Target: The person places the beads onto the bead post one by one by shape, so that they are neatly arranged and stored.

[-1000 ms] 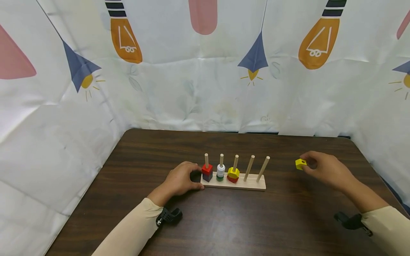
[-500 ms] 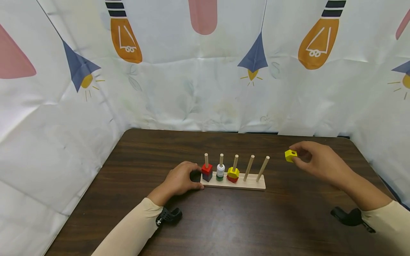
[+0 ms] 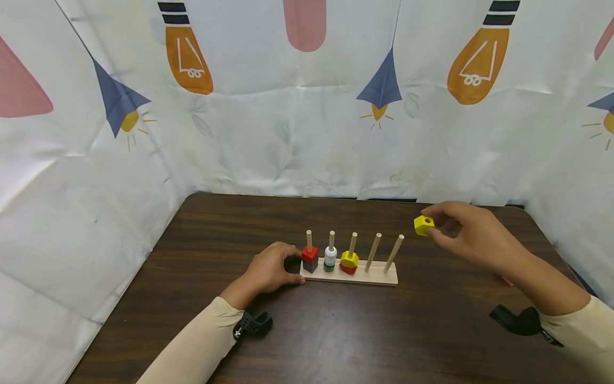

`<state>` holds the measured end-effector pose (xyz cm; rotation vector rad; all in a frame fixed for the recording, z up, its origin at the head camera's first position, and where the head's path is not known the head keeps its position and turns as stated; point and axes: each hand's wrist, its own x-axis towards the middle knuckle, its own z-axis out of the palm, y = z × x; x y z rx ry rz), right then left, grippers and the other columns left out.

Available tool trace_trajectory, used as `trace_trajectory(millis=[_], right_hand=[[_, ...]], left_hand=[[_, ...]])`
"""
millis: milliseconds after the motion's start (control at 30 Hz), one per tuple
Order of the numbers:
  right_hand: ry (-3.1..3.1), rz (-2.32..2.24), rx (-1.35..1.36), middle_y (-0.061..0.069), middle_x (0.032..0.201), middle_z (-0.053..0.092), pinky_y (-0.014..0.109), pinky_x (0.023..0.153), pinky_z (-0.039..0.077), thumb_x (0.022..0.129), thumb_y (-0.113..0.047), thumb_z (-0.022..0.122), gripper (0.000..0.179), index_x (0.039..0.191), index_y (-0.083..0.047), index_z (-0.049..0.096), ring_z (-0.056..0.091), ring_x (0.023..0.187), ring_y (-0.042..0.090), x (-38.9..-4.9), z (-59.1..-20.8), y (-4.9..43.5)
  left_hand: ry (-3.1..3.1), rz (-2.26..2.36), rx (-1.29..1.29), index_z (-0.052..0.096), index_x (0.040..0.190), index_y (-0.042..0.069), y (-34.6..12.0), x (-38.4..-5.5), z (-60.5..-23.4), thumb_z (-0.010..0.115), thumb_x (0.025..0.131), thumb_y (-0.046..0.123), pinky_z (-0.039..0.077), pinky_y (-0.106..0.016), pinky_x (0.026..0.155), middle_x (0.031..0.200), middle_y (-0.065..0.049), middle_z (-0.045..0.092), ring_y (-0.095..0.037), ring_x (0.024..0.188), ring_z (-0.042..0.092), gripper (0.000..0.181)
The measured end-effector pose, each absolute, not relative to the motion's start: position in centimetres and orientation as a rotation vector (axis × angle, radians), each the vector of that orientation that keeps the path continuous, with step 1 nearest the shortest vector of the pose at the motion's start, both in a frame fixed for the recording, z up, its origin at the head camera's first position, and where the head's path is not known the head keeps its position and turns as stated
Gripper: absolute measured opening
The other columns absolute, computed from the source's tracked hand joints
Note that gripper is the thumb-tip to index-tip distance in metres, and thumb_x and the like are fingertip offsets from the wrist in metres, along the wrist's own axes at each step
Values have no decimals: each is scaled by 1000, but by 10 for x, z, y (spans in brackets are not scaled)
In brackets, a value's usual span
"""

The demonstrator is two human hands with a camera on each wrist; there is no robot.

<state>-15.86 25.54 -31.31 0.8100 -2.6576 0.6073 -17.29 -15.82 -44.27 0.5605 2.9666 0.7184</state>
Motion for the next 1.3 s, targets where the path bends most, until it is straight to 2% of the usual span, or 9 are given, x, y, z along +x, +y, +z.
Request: trace_trajectory(millis=[200, 400, 967, 1300], right_hand=[[-2600, 661, 868, -4, 105, 70, 23, 70, 54, 84, -2, 82, 40, 121, -12, 71, 65, 82, 9, -156, -309, 241], [-2568, 715, 898, -5, 103, 70, 21, 70, 53, 83, 0, 83, 39, 118, -10, 71, 65, 82, 7, -157, -310, 227], [-2592, 869, 964, -2, 107, 68, 34, 74, 57, 87, -3, 79, 35, 121, -10, 70, 64, 87, 9, -159, -312, 191], [-2571, 911, 987, 1, 110, 68, 33, 73, 57, 87, -5, 80, 37, 122, -8, 69, 64, 87, 10, -162, -320, 176]], left_hand=[[2974, 718, 575, 76, 115, 20, -158, -173, -443, 95, 70, 39, 50, -47, 99, 123, -3, 69, -23, 122, 59, 53], [2973, 715, 563, 76, 115, 21, -159, -172, -443, 95, 70, 40, 50, -47, 99, 123, -2, 68, -23, 122, 59, 52], [2973, 735, 562, 77, 113, 21, -158, -173, -442, 96, 70, 39, 51, -48, 96, 123, -3, 69, -24, 121, 60, 51], [2974, 733, 546, 77, 113, 22, -157, -173, -442, 96, 69, 39, 50, -49, 97, 123, -3, 68, -24, 122, 59, 51]])
